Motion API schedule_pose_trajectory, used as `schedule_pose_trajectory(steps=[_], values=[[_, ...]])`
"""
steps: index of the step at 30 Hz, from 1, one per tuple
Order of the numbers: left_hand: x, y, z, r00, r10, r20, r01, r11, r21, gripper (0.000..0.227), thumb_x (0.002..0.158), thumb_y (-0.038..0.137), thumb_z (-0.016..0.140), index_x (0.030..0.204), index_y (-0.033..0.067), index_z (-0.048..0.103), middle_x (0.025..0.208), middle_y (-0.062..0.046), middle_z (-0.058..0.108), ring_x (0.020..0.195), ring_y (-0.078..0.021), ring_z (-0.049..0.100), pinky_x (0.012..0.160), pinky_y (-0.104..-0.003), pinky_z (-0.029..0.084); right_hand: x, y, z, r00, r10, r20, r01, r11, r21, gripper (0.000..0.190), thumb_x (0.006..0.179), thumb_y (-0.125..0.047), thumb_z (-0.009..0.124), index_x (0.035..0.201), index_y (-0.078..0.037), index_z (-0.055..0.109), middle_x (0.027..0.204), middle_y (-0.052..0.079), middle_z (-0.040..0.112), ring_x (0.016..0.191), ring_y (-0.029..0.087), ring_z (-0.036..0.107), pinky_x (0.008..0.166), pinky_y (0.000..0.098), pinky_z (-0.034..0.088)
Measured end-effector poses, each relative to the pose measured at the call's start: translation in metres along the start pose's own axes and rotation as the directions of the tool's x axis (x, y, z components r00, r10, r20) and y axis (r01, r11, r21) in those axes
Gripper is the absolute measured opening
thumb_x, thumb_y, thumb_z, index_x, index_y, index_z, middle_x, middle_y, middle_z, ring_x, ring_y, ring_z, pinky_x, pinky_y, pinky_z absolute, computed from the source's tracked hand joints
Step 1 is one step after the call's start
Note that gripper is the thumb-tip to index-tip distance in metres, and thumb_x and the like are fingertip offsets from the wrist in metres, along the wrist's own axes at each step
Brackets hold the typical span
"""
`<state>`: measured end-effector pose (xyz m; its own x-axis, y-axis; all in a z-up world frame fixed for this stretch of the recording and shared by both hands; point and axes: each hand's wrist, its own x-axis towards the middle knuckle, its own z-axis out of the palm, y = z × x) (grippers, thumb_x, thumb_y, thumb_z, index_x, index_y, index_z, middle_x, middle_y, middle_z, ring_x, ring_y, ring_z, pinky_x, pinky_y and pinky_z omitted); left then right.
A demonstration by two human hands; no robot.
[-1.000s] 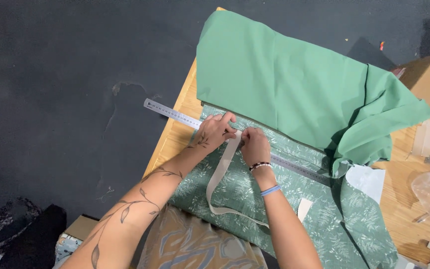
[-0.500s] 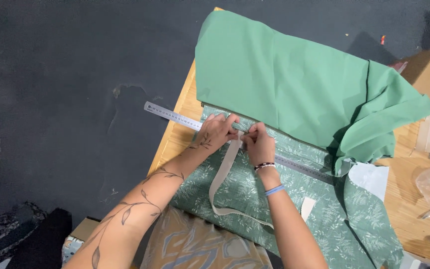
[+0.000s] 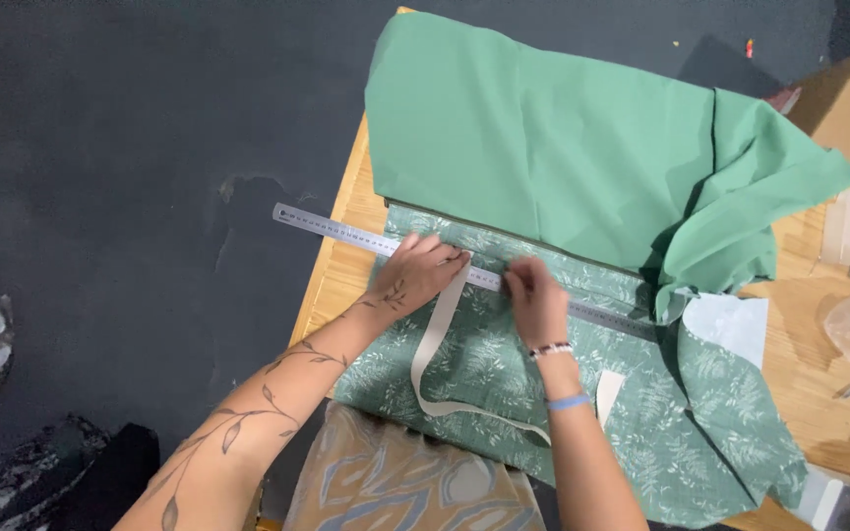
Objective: The person measures and pins white fabric straps onto a green patterned tote bag using a metal ruler and straight pins. They repeatedly adjust the ruler to align the straps and secure them in place with pins on a wooden work table.
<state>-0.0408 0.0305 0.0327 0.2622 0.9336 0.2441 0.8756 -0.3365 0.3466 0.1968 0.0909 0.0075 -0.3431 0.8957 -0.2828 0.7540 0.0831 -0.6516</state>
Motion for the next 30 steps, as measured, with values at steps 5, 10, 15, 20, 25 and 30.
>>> schedule_pose_trajectory(steps=[5, 10, 15, 20, 25, 30], values=[[-0.009, 0.003, 0.019, 0.971, 0.123, -0.204, -0.069, 0.965, 0.252, 0.013, 0.097, 0.022, 0.067, 0.107, 0.0148, 0.062, 0.105, -0.001, 0.057, 0.073, -0.0148, 0.046, 0.064, -0.031, 0.035, -0.053, 0.032, -0.011, 0.972, -0.062, -0.229, 0.039, 0.994, -0.104, 0.008, 0.095, -0.020, 0.073, 0.100, -0.021, 0.067, 0.084, 0.001, 0.076, 0.084, 0.024, 0.075, 0.077, 0.0392, 0.058], [-0.023, 0.007, 0.034, 0.994, -0.014, -0.107, 0.024, 0.996, 0.090, 0.042, 0.090, 0.026, 0.070, 0.130, 0.0186, 0.060, 0.120, 0.000, 0.058, 0.101, -0.0222, 0.056, 0.079, -0.038, 0.043, -0.109, 0.044, -0.040, 0.962, 0.029, -0.273, -0.050, 0.996, -0.073, 0.009, 0.097, -0.026, 0.070, 0.105, -0.023, 0.071, 0.089, 0.001, 0.075, 0.085, 0.024, 0.074, 0.078, 0.0388, 0.057], [-0.044, 0.050, 0.011, 0.953, -0.299, -0.058, 0.288, 0.946, -0.148, 0.043, 0.097, 0.029, 0.063, 0.139, 0.0196, 0.062, 0.137, 0.000, 0.060, 0.124, -0.0240, 0.055, 0.095, -0.041, 0.043, -0.157, 0.108, -0.069, 0.838, 0.286, -0.464, -0.344, 0.938, -0.044, 0.013, 0.096, -0.024, 0.070, 0.109, -0.021, 0.071, 0.092, 0.006, 0.070, 0.089, 0.029, 0.071, 0.084, 0.0400, 0.055], [-0.098, 0.099, 0.012, 0.936, -0.329, 0.130, 0.353, 0.889, -0.292, 0.028, 0.094, 0.035, 0.070, 0.115, 0.0172, 0.072, 0.105, -0.006, 0.070, 0.098, -0.0271, 0.068, 0.086, -0.041, 0.053, -0.181, 0.170, -0.059, 0.776, 0.544, -0.318, -0.560, 0.827, 0.049, 0.058, 0.070, -0.036, 0.092, 0.117, -0.021, 0.063, 0.099, 0.000, 0.059, 0.099, 0.025, 0.065, 0.097, 0.0428, 0.052], [-0.091, 0.172, 0.001, 0.955, -0.057, 0.291, 0.162, 0.923, -0.349, 0.041, 0.092, 0.043, 0.069, 0.115, 0.0093, 0.068, 0.100, -0.010, 0.068, 0.092, -0.0303, 0.068, 0.082, -0.042, 0.055, -0.172, 0.136, -0.075, 0.758, 0.619, -0.205, -0.597, 0.785, 0.163, 0.061, 0.073, -0.032, 0.090, 0.126, -0.019, 0.062, 0.099, 0.008, 0.071, 0.094, 0.028, 0.072, 0.087, 0.0442, 0.056], [-0.104, 0.201, 0.083, 0.916, 0.024, 0.401, 0.113, 0.942, -0.316, 0.036, 0.097, 0.043, 0.058, 0.110, 0.0107, 0.066, 0.085, -0.007, 0.064, 0.080, -0.0293, 0.067, 0.075, -0.042, 0.055, -0.171, 0.118, -0.088, 0.767, 0.627, -0.136, -0.606, 0.778, 0.168, 0.051, 0.080, -0.033, 0.085, 0.122, -0.014, 0.065, 0.092, 0.008, 0.077, 0.094, 0.027, 0.075, 0.082, 0.0437, 0.059]])
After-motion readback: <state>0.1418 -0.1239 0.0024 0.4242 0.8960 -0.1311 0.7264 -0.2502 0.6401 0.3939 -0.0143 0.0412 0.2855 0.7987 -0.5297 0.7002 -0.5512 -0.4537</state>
